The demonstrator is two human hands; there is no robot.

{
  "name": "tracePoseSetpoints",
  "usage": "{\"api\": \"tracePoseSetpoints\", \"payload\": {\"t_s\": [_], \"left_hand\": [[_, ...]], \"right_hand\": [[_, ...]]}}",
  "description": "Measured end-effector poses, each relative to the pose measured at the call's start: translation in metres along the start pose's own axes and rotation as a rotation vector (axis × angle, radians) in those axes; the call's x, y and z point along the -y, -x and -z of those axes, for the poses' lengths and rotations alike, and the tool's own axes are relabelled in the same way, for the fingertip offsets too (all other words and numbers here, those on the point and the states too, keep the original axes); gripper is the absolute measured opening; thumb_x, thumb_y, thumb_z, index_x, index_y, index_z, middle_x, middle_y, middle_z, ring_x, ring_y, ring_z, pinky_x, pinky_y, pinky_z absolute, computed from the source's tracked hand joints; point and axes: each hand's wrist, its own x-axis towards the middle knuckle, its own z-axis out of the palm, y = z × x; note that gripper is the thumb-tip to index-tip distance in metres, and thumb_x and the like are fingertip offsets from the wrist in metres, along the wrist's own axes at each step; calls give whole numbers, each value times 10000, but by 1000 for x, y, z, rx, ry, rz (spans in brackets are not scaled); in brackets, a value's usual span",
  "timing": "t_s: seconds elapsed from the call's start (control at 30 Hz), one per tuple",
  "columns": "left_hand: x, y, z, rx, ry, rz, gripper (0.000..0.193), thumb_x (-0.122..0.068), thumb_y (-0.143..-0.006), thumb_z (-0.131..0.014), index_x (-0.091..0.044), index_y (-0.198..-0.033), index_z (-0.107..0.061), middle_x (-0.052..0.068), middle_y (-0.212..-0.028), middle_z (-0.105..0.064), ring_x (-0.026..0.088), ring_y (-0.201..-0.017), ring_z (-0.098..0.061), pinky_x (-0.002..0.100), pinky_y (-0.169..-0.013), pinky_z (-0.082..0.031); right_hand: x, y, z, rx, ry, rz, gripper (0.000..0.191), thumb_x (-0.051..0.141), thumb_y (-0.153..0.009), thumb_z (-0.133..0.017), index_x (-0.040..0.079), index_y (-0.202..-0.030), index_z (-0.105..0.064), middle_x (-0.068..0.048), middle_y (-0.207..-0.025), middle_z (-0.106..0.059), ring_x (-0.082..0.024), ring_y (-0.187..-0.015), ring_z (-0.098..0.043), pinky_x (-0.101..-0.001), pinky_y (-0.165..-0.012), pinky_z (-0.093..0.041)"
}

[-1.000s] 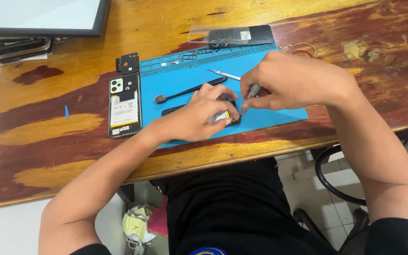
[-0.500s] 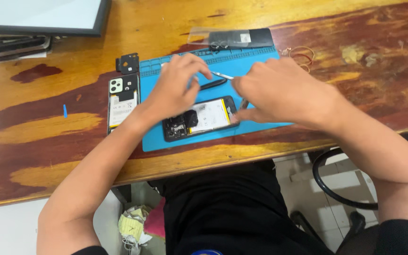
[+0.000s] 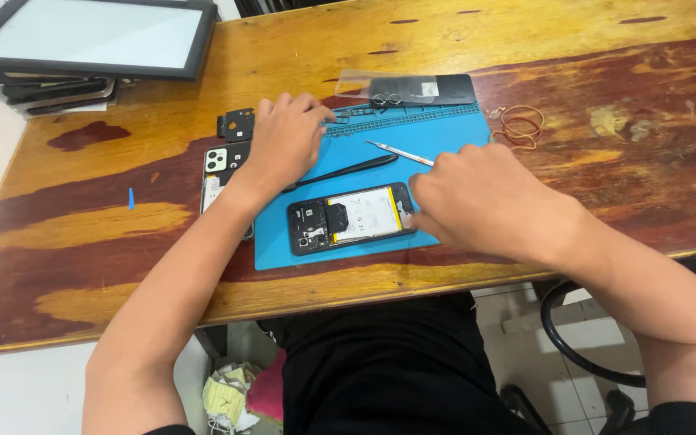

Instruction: The person repairs a disassembled smartphone on a blue mat, using a spudger and tweezers to work around the internals, then seats a new battery into the phone body and presses it into place. They then pick up a precision screwdriver and drive screws to secure components, repositioning the phone as they work.

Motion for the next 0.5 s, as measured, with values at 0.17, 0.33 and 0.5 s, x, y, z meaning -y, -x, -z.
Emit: {"api": "tracePoseSetpoints", "payload": {"t_s": [0.17,0.33,0.5], "left_hand": [[6,1,6,115,54,72,165,-181,-911,-738,-159,-1068,-782,44,-1029,-710,293,-963,-625,459,-820,-386],[7,-2,5,85,155,106,99,-225,-878,-773,-154,-939,-806,65,-963,-734,310,-929,-664,462,-783,-449],[13,-8,-3,55,255,159,116,-236,-861,-761,-140,-920,-790,76,-937,-727,313,-883,-682,430,-762,-512]], "right_hand": [[0,-4,8,52,-132,84,136,151,-839,-650,32,-901,-671,-192,-650,-685,-415,-653,-690,-531,-570,-528],[-10,-13,16,160,-215,39,189,184,-838,-680,87,-993,-725,-164,-719,-723,-387,-725,-706,-496,-639,-540],[-44,-36,8,122,-546,123,199,218,-817,-747,88,-965,-771,-76,-824,-802,-258,-755,-776,-402,-641,-579]]}}
